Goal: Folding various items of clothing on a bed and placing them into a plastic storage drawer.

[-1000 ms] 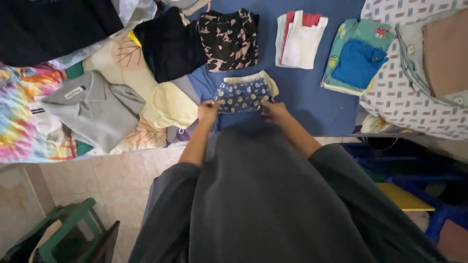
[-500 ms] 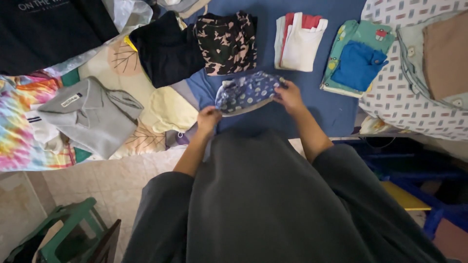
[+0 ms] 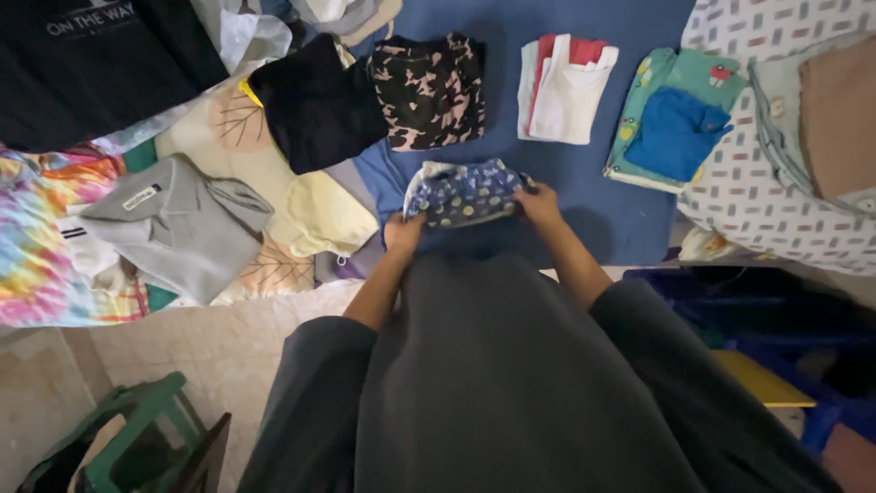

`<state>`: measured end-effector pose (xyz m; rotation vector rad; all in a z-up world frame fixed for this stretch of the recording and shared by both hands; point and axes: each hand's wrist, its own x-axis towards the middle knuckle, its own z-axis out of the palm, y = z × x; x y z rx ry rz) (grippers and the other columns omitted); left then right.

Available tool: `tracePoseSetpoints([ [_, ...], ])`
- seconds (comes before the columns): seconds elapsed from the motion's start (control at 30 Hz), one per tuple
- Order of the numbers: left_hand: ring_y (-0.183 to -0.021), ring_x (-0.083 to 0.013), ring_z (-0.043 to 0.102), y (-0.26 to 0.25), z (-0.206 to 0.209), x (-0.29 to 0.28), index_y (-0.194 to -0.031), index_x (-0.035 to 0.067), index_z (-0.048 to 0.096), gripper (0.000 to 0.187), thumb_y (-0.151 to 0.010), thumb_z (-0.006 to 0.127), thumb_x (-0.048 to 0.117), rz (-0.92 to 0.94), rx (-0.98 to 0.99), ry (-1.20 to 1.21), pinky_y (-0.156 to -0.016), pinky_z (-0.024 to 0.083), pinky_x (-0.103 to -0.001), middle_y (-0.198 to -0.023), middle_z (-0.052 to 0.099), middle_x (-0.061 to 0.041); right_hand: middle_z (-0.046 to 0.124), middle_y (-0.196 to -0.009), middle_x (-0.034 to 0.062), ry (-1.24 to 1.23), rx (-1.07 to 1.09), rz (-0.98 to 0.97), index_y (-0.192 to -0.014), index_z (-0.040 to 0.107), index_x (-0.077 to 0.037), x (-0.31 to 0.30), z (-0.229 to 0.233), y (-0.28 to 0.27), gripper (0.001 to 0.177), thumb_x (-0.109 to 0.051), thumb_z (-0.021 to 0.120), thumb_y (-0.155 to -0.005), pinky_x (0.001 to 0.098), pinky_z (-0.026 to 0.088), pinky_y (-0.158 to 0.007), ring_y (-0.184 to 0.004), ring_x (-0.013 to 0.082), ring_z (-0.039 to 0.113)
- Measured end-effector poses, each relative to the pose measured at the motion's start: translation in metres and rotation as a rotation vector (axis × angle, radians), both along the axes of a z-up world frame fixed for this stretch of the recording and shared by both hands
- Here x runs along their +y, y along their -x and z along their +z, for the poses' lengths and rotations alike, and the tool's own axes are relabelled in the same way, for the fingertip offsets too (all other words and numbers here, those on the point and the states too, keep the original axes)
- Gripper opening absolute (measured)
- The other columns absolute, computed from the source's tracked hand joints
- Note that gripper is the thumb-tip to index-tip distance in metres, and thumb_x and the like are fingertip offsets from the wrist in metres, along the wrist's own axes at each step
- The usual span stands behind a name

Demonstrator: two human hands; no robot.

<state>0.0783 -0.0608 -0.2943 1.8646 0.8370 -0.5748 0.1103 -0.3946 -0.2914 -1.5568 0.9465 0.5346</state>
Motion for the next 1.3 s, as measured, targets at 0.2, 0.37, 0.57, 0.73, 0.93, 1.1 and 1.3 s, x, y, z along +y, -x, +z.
tracePoseSetpoints([
  [0.2,-0.070,-0.0235,0.069,0.019,0.012,0.010,-0.104,0.000,0.076,0.046,-0.076,0.082,0.036,0.056,0.233,0.126,-0.064,0.055,-0.041,-0.087,0.075,-0.014,0.067,-0.131,0.0094,-0.413,-0.156,-0.567,-0.148,0.053,-0.008,-0.044,-0.016,-0.040,0.071,-0.042,0.076,-0.090,0.0434,0.051,-0.093,-0.117,0.0244,0.064],
  [0.37,-0.085,-0.0248,0.071,0.022,0.007,0.005,-0.107,0.002,0.074,0.050,-0.074,0.088,0.036,-0.171,0.050,-0.088,-0.077,0.055,-0.037,-0.096,0.076,-0.017,0.068,-0.130,0.0087,-0.863,-0.317,-0.860,-0.136,0.059,-0.012,-0.056,-0.052,-0.105,0.057,-0.037,0.077,-0.087,0.0501,0.053,-0.096,-0.118,0.0285,0.065],
  [0.57,-0.087,-0.0196,0.069,0.038,-0.049,0.027,-0.108,0.001,0.068,0.034,-0.084,0.078,0.023,0.136,-0.188,0.056,-0.082,0.055,-0.033,-0.095,0.074,-0.009,0.067,-0.130,0.0161,-0.951,-0.585,-0.977,-0.130,0.061,0.000,-0.013,0.036,-0.100,0.039,-0.008,0.070,-0.093,0.0519,0.058,-0.105,-0.120,0.0345,0.067],
  [0.73,-0.089,-0.0177,0.062,-0.018,-0.050,0.073,-0.106,0.002,0.059,0.019,-0.095,0.074,0.008,0.438,-0.634,0.654,-0.086,0.056,-0.031,-0.097,0.063,-0.003,0.066,-0.129,0.0169,-0.996,-0.567,-0.828,-0.130,0.058,0.000,0.049,0.131,-0.038,0.035,-0.007,0.066,-0.097,0.0504,0.054,-0.106,-0.121,0.0316,0.066],
  [0.93,-0.083,-0.0124,0.055,-0.108,0.075,0.099,-0.120,0.024,0.060,0.032,-0.091,0.074,0.021,0.667,-0.292,0.664,-0.076,0.050,-0.038,-0.095,0.058,0.003,0.059,-0.140,0.0174,-1.111,-0.423,-0.644,-0.142,0.049,0.000,0.111,0.129,0.048,0.051,-0.008,0.069,-0.096,0.0478,0.051,-0.110,-0.127,0.0314,0.063],
  [1.1,-0.094,-0.0169,0.066,-0.137,0.018,0.124,-0.119,0.019,0.062,0.032,-0.090,0.076,0.019,0.850,-0.159,0.906,-0.085,0.054,-0.045,-0.105,0.068,0.002,0.058,-0.133,0.0079,-0.920,-0.038,-0.479,-0.137,0.050,-0.011,0.115,-0.003,0.088,0.049,-0.020,0.068,-0.093,0.0593,0.040,-0.115,-0.130,0.0272,0.054],
  [1.3,-0.091,-0.0238,0.066,-0.156,0.018,0.117,-0.119,0.018,0.061,0.033,-0.090,0.077,0.022,1.008,-0.268,0.806,-0.074,0.060,-0.039,-0.106,0.068,-0.006,0.056,-0.132,0.0078,-0.713,0.060,-0.442,-0.135,0.052,-0.012,0.123,-0.012,0.090,0.051,-0.039,0.068,-0.095,0.0561,0.039,-0.108,-0.124,0.0268,0.053],
])
